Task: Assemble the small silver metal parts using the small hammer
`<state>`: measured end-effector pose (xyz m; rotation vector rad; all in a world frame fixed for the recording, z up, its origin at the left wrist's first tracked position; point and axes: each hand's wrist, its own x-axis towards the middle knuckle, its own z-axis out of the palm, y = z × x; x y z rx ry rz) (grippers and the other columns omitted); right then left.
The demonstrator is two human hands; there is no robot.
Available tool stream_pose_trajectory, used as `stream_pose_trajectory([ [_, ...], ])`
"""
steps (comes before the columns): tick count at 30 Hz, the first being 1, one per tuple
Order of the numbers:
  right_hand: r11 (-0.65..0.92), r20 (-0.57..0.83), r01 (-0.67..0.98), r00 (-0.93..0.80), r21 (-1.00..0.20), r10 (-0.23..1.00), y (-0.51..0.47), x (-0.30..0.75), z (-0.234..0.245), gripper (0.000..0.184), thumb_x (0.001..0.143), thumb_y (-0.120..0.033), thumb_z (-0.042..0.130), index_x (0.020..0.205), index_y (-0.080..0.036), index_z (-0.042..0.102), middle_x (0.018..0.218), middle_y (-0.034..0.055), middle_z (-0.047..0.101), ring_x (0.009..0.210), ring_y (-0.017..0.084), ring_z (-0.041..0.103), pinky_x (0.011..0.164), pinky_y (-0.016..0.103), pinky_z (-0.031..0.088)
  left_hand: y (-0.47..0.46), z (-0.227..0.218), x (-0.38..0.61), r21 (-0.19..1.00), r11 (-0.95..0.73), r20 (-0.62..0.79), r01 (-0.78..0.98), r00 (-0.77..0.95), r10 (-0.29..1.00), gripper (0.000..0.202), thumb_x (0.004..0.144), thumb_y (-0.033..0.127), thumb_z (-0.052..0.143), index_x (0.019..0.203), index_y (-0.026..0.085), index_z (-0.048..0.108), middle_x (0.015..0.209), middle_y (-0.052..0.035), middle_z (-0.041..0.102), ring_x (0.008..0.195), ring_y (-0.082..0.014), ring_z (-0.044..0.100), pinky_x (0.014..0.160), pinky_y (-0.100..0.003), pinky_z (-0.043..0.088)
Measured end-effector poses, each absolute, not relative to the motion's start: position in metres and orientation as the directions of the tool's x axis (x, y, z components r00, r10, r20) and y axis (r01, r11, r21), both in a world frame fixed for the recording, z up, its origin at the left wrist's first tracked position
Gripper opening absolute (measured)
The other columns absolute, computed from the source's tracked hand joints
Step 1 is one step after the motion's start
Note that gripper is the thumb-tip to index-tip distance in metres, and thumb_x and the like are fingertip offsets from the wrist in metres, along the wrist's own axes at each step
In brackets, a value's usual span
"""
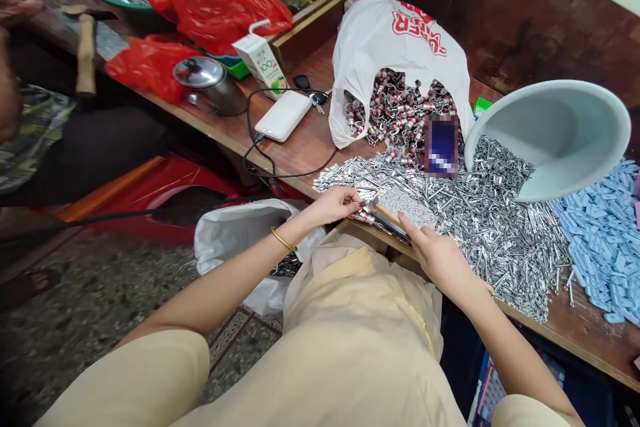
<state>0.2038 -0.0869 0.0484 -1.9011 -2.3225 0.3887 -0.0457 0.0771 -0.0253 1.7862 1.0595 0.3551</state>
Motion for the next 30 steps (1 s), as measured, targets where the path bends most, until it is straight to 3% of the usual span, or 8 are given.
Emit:
stream_pose_trajectory([
  [3, 0.214, -0.095, 0.95, -0.24, -0.227, 0.966, -0.087, 0.195, 0.051, 0.059, 0.101, -0.022, 0.035, 0.16, -0.029, 0.038, 0.079, 0.003, 0.059, 0.056, 0.016, 0.054, 0.055, 0.026, 0.041, 0.076, -0.023, -0.046, 0.85, -0.154, -0.2, 0.503, 0.579, 0.791, 0.011, 0.075, 0.016, 0.058, 0.067, 0.017, 0.065, 0.06, 0.0003, 0.065, 0.06, -0.0138, 0.058, 0.059, -0.023, 0.038],
  [12, 0.221, -0.15, 0.969, -0.236, -0.107, 0.96, -0.091, 0.188, 0.047, 0.066, 0.099, -0.016, 0.038, 0.163, -0.031, 0.031, 0.083, 0.0032, 0.06, 0.052, 0.014, 0.048, 0.051, 0.026, 0.033, 0.074, -0.023, -0.047, 0.854, -0.142, -0.205, 0.501, 0.576, 0.792, 0.012, 0.076, 0.019, 0.059, 0.068, 0.016, 0.067, 0.062, 0.0003, 0.066, 0.062, -0.0143, 0.057, 0.059, -0.024, 0.036],
  [17, 0.22, -0.216, 0.973, -0.231, -0.072, 0.949, -0.088, 0.184, 0.046, 0.067, 0.097, -0.014, 0.041, 0.162, -0.03, 0.034, 0.082, 0.0027, 0.059, 0.049, 0.013, 0.045, 0.049, 0.028, 0.03, 0.074, -0.019, -0.049, 0.852, -0.147, -0.208, 0.503, 0.583, 0.786, 0.014, 0.077, 0.02, 0.057, 0.068, 0.016, 0.067, 0.064, -0.0007, 0.067, 0.063, -0.0146, 0.056, 0.06, -0.024, 0.034],
  [21, 0.197, -0.224, 0.976, -0.214, -0.097, 0.951, -0.089, 0.186, 0.049, 0.066, 0.098, -0.015, 0.04, 0.162, -0.031, 0.033, 0.081, 0.0023, 0.058, 0.051, 0.014, 0.048, 0.051, 0.028, 0.032, 0.074, -0.011, -0.05, 0.819, -0.221, -0.19, 0.529, 0.614, 0.766, 0.019, 0.078, 0.017, 0.053, 0.063, 0.016, 0.065, 0.058, -0.0006, 0.062, 0.058, -0.0142, 0.05, 0.059, -0.027, 0.029],
  [25, 0.205, -0.148, 0.969, -0.225, -0.138, 0.963, -0.092, 0.186, 0.054, 0.067, 0.099, -0.016, 0.038, 0.163, -0.032, 0.03, 0.084, 0.0035, 0.06, 0.055, 0.015, 0.051, 0.053, 0.027, 0.035, 0.072, -0.006, -0.047, 0.794, -0.286, -0.128, 0.537, 0.607, 0.784, 0.022, 0.074, 0.012, 0.051, 0.055, 0.017, 0.06, 0.052, -0.0002, 0.056, 0.053, -0.0131, 0.041, 0.059, -0.029, 0.025],
  [30, 0.209, -0.174, 0.974, -0.221, -0.082, 0.96, -0.089, 0.18, 0.051, 0.069, 0.096, -0.012, 0.043, 0.162, -0.028, 0.034, 0.08, 0.0024, 0.059, 0.05, 0.013, 0.045, 0.051, 0.027, 0.03, 0.072, -0.005, -0.044, 0.771, -0.337, -0.109, 0.541, 0.633, 0.767, 0.023, 0.073, 0.01, 0.05, 0.051, 0.017, 0.055, 0.047, 0.0013, 0.047, 0.051, -0.0126, 0.037, 0.058, -0.03, 0.022],
])
